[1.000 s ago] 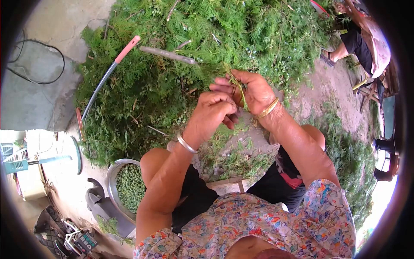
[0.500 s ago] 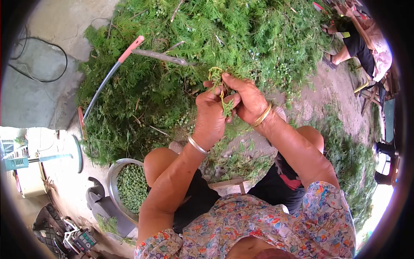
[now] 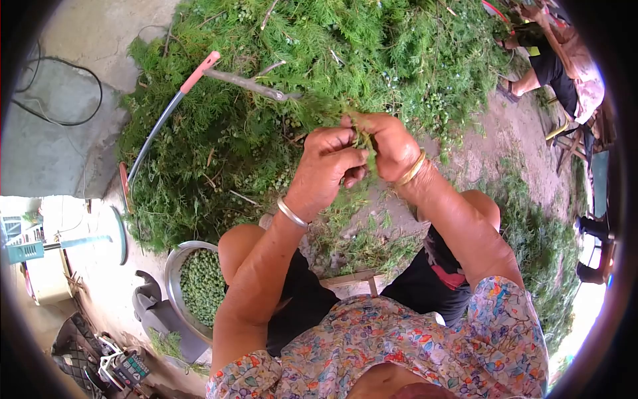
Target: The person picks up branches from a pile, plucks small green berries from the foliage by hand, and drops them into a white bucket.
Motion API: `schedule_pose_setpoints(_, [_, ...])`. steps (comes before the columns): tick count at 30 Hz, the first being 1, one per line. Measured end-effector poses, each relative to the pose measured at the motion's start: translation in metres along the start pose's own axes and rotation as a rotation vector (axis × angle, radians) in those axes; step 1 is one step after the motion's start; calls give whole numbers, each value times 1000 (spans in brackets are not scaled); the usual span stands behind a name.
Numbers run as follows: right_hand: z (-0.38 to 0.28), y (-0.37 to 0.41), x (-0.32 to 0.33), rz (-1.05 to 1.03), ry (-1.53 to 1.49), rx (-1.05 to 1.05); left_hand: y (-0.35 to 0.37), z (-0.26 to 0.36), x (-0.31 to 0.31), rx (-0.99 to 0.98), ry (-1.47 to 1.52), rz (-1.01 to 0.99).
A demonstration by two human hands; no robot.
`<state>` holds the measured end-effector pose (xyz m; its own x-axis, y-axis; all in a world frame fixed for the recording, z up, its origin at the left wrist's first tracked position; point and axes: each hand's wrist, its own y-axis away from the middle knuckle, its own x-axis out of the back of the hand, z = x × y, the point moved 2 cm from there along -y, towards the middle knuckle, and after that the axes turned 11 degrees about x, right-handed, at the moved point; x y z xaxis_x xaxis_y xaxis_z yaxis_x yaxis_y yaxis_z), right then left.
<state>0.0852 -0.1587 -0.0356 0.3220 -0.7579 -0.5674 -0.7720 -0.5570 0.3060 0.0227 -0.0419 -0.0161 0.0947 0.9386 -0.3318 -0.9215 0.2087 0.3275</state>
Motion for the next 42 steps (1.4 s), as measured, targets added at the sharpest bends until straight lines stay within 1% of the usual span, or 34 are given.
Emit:
schedule_pose_setpoints(2, [-6, 0, -2, 13, 4, -5, 4, 3, -2, 9, -58, -36])
schedule_pose_setpoints(4, [-19, 4, -13, -58, -232, -59, 11, -1, -7, 232, 265, -234])
schedule_pose_setpoints(5, [-25, 3, -13, -75, -238, -54, 11, -6, -7, 173, 340, -272])
schedule_pose_setpoints(6, [-28, 2, -8, -78, -236, -58, 14, -6, -7, 170, 342, -268])
schedule_pose_setpoints(8, [-33, -1, 3, -90, -138, 24, 18, -4, -6, 148, 483, -149])
schedule_pose_setpoints(9, [-36, 0, 5, -150, -125, 76, 18, -4, -4, 147, 483, -148])
schedule_pose_setpoints(10, [-38, 2, 6, -153, -125, 76, 17, -6, 2, 124, 483, -69])
schedule_pose_setpoints(11, [-41, 6, 4, -182, -43, 129, 16, -8, 8, 101, 481, 10])
schedule_pose_setpoints(12, [-44, 10, 2, -211, 39, 183, 13, -13, 14, 98, 478, 12])
schedule_pose_setpoints(14, [-47, 16, -4, -246, 54, 186, 7, -26, 32, 107, 342, 252])
schedule_pose_setpoints(15, [-47, 20, -5, -231, 117, 185, 4, -26, 35, 73, 269, 308])
schedule_pose_setpoints(16, [-47, 22, -6, -217, 181, 185, 2, -28, 35, 72, 268, 310])
schedule_pose_setpoints(17, [-39, 18, 1, -200, 284, 228, 0, -28, 35, 29, 138, 351])
schedule_pose_setpoints(18, [-37, 19, 0, -202, 283, 231, -3, -27, 33, -14, 6, 388])
schedule_pose_setpoints(19, [-34, 22, -3, -220, 227, 171, -5, -26, 29, -74, 20, 387])
schedule_pose_setpoints(20, [-31, 24, -5, -238, 171, 110, -7, -28, 30, -76, 19, 388])
schedule_pose_setpoints(22, [-32, 25, -9, -275, 166, 96, -11, -28, 28, -33, 133, 289])
schedule_pose_setpoints(23, [-33, 27, -12, -309, 162, 77, -11, -29, 28, 10, 203, 351])
schedule_pose_setpoints(24, [-34, 28, -12, -342, 158, 61, -13, -33, 30, 11, 201, 348])
schedule_pose_setpoints(26, [-31, 23, -3, -362, 218, 106, -18, -39, 39, -120, -200, 556])
schedule_pose_setpoints(27, [-31, 23, -2, -386, 278, 144, -18, -37, 40, -119, -202, 552])
schedule_pose_setpoints(28, [-32, 25, -3, -385, 276, 144, -17, -36, 44, -39, -117, 586])
schedule_pose_setpoints(29, [-34, 28, -7, -396, 250, 112, -16, -36, 46, 42, -32, 620])
schedule_pose_setpoints(30, [-35, 30, -10, -406, 224, 81, -14, -34, 45, 45, -34, 623])
schedule_pose_setpoints(32, [-35, 31, -7, -412, 273, 93, -13, -26, 42, -171, -76, 592])
schedule_pose_setpoints(33, [-36, 32, -6, -417, 326, 105, -12, -26, 44, -168, -78, 591])
schedule_pose_setpoints(35, [-38, 35, -10, -458, 261, 76, -5, -16, 42, -562, -815, 576])
schedule_pose_setpoints(36, [-38, 36, -13, -501, 199, 49, -7, -17, 44, -559, -817, 574])
schedule_pose_setpoints(37, [-39, 36, -12, -501, 197, 50, -12, -21, 49, -551, -736, 537])
schedule_pose_setpoints(38, [-39, 35, -11, -574, 226, 20, -18, -26, 54, -542, -655, 502])
schedule_pose_setpoints(39, [-39, 36, -11, -648, 256, -9, -28, -39, 65, -543, -657, 502])
schedule_pose_setpoints(40, [-36, 35, -8, -648, 255, -7, -40, -56, 77, -699, -809, 546])
schedule_pose_setpoints(41, [-32, 32, -5, -670, 191, 67, -45, -63, 82, -856, -961, 587])
schedule_pose_setpoints(42, [-31, 32, -4, -691, 127, 140, -42, -61, 79, -858, -962, 586])
